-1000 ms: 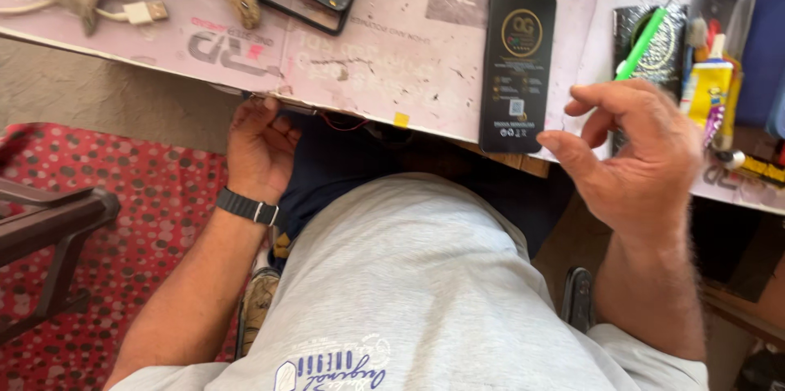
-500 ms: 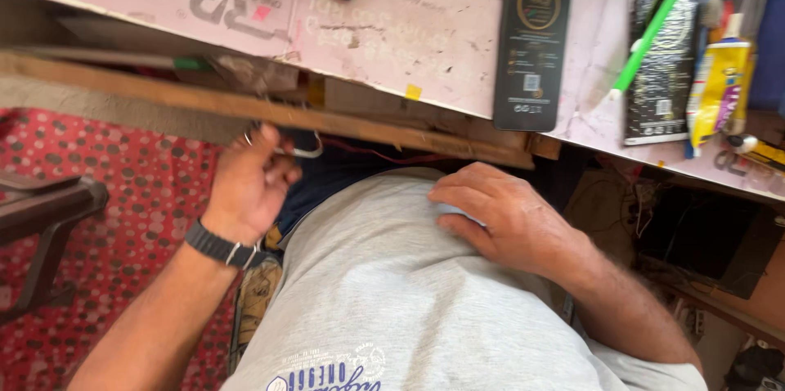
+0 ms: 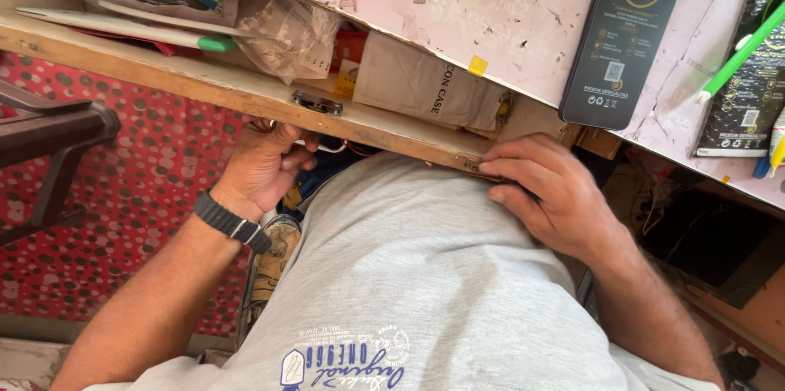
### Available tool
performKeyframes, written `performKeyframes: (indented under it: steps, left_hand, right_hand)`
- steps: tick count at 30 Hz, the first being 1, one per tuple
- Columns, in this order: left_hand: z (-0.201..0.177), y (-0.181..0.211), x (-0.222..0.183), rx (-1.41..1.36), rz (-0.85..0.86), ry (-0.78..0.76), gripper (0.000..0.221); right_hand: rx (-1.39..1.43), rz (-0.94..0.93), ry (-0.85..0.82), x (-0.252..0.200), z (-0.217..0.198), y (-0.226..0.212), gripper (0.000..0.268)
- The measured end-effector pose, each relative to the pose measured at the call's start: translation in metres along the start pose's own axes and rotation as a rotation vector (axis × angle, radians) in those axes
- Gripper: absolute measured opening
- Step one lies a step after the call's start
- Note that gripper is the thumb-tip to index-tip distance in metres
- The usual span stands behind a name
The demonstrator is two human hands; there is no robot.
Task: The person applies adhesive to the frame of a disassembled smartphone and then reassembles it with a new back cover. They then test a different feature phone by pressing buttons and placing it in a protective case.
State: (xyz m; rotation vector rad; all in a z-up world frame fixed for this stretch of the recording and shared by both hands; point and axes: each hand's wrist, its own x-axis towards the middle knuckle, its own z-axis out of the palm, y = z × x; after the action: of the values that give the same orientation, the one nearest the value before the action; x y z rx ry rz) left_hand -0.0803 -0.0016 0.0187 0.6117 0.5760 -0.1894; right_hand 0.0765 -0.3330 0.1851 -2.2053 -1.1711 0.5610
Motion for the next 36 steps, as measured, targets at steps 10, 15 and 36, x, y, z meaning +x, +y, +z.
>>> performKeyframes:
  steps: [10, 15, 36]
  left_hand:
    - [0.013, 0.014, -0.010, 0.552, -0.149, 0.409, 0.030]
    - [0.046, 0.038, -0.026, 1.176, 0.118, 0.343, 0.029]
    - [0.091, 0.043, -0.014, 1.575, 0.995, -0.090, 0.023]
  right_hand:
    - [0.052, -0.076, -0.066, 0.011, -0.010, -0.014, 0.027]
    - [0.104, -0.083, -0.086, 0.013, -0.021, -0.025, 0.027]
    - [-0.788, 0.097, 0.314, 0.113, -0.154, 0.002, 0.022]
